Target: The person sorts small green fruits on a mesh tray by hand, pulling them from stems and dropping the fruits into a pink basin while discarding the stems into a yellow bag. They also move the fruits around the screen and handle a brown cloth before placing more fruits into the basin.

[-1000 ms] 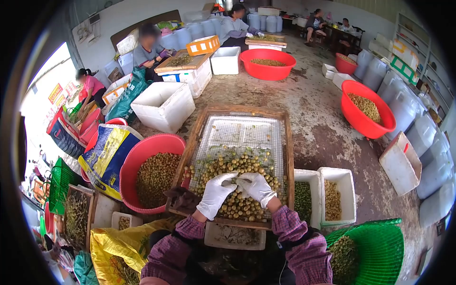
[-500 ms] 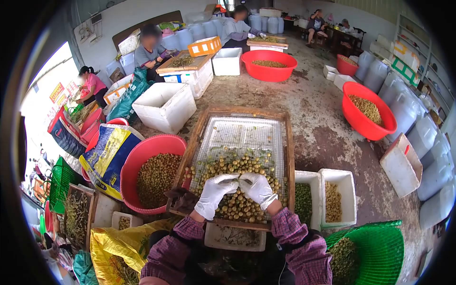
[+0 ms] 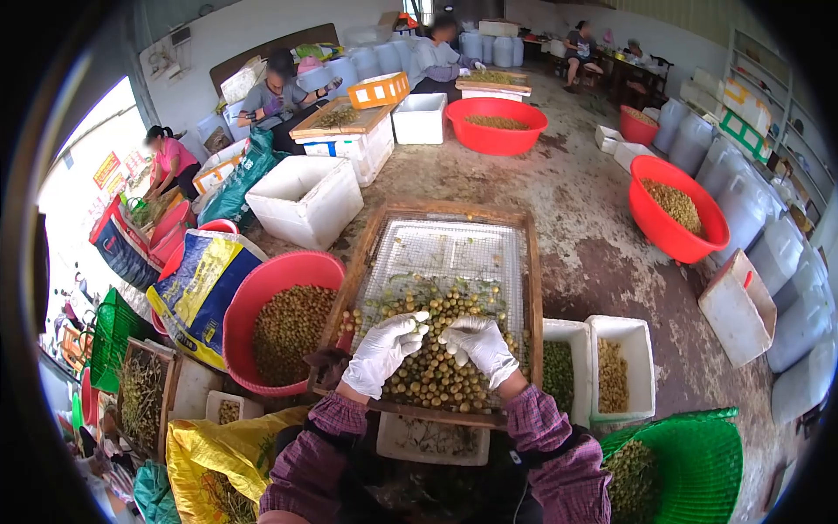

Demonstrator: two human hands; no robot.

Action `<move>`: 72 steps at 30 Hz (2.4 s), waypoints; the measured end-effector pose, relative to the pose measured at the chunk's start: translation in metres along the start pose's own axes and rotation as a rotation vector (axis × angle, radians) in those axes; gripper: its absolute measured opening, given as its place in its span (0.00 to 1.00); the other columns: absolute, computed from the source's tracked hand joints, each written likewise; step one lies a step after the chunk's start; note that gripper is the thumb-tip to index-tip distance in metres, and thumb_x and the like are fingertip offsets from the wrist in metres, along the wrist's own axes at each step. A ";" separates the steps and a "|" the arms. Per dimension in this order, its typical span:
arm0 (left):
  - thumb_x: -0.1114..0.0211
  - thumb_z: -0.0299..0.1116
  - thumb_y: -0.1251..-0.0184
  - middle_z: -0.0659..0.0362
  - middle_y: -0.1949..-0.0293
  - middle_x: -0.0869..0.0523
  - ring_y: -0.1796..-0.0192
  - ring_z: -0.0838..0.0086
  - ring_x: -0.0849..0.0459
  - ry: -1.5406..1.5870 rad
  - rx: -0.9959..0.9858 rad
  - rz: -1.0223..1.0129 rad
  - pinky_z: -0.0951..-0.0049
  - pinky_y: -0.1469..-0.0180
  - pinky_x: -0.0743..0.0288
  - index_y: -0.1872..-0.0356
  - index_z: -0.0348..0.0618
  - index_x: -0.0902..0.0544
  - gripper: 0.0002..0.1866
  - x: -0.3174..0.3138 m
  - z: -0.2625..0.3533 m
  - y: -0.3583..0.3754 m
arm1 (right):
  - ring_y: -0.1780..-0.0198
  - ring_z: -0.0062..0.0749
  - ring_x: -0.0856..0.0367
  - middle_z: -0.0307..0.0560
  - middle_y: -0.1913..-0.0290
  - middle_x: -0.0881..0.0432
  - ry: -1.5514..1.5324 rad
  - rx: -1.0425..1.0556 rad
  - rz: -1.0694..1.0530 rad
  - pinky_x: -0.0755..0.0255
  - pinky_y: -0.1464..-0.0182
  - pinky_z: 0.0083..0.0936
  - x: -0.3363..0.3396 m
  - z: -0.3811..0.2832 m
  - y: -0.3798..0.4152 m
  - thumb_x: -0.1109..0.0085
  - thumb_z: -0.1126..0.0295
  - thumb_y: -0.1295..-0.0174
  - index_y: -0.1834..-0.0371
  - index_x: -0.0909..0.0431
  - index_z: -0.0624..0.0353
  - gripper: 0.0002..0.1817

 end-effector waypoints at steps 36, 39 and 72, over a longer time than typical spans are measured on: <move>0.50 0.36 0.26 0.49 0.54 0.19 0.54 0.63 0.18 -0.043 0.059 0.062 0.59 0.46 0.22 0.44 0.36 0.25 0.17 0.023 -0.009 -0.002 | 0.47 0.45 0.20 0.55 0.46 0.21 1.155 0.090 0.117 0.28 0.44 0.33 0.073 0.030 -0.084 0.35 0.63 0.48 0.45 0.22 0.51 0.24; 0.50 0.35 0.26 0.45 0.47 0.21 0.49 0.60 0.19 -0.010 0.159 0.083 0.58 0.45 0.23 0.44 0.34 0.26 0.18 0.017 -0.016 -0.002 | 0.48 0.49 0.21 0.54 0.46 0.21 1.335 0.139 0.141 0.27 0.45 0.36 0.049 0.030 -0.081 0.37 0.58 0.47 0.50 0.18 0.45 0.19; 0.32 0.34 0.45 0.53 0.62 0.13 0.62 0.63 0.16 -1.631 -0.113 -0.200 0.68 0.58 0.23 0.58 0.43 0.15 0.14 0.029 -0.035 0.000 | 0.72 0.31 0.18 0.46 0.71 0.19 0.811 -0.145 0.056 0.25 0.70 0.30 0.074 0.019 -0.027 0.40 0.71 0.41 0.63 0.21 0.62 0.07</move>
Point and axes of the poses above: each hand's wrist, its own y-axis away from the middle knuckle, its own x-axis out of the back of the hand, z = x × y, the point moved 5 cm from there along -y, towards the middle knuckle
